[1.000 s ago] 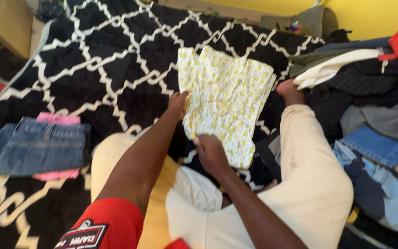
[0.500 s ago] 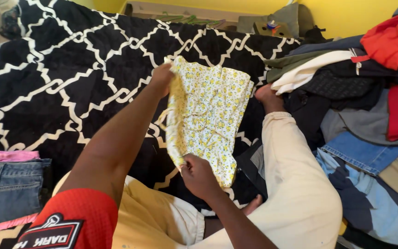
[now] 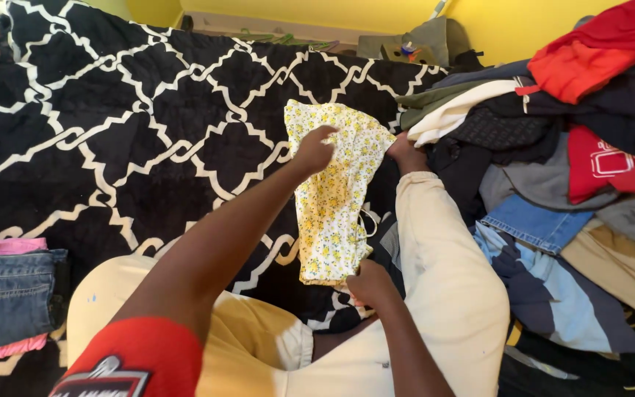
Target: Folding various pieces of clothing including shorts, a dress, and a top on a bed.
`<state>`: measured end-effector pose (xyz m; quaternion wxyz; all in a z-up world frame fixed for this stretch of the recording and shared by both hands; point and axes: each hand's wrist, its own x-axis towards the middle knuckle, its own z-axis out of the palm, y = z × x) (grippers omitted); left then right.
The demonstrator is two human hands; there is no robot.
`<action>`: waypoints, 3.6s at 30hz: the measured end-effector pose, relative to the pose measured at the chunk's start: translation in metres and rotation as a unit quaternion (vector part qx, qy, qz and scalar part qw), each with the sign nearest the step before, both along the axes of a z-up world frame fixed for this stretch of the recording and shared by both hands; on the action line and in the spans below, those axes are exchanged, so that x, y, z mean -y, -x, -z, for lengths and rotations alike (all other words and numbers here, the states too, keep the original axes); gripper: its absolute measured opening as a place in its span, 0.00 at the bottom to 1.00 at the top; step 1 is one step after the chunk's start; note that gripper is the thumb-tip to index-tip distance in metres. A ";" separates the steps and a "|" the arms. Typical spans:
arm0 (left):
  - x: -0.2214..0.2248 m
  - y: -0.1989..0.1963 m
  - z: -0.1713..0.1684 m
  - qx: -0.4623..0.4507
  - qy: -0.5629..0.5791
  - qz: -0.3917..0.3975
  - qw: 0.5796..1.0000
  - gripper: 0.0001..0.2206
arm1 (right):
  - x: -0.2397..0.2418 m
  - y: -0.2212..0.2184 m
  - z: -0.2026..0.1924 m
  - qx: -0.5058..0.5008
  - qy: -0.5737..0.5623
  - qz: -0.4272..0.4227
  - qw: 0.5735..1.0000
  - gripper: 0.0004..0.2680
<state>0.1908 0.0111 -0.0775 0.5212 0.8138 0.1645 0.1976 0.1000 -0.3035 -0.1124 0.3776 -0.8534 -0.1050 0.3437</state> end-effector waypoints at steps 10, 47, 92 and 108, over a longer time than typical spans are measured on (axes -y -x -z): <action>-0.006 0.162 0.147 -0.204 0.108 -0.249 0.941 0.14 | -0.017 0.059 -0.133 -0.046 0.011 -0.013 0.999 0.38; 0.110 0.208 0.102 -0.147 0.451 -0.085 0.876 0.38 | -0.058 0.032 0.030 -0.262 -0.468 0.200 0.820 0.24; 0.104 0.189 0.103 -0.029 0.518 -0.120 0.847 0.33 | -0.049 0.071 -0.024 0.435 0.025 -0.294 0.851 0.39; 0.092 0.245 -0.022 -0.039 -0.003 -0.013 0.999 0.20 | -0.032 0.113 -0.128 0.249 0.003 -0.384 0.889 0.21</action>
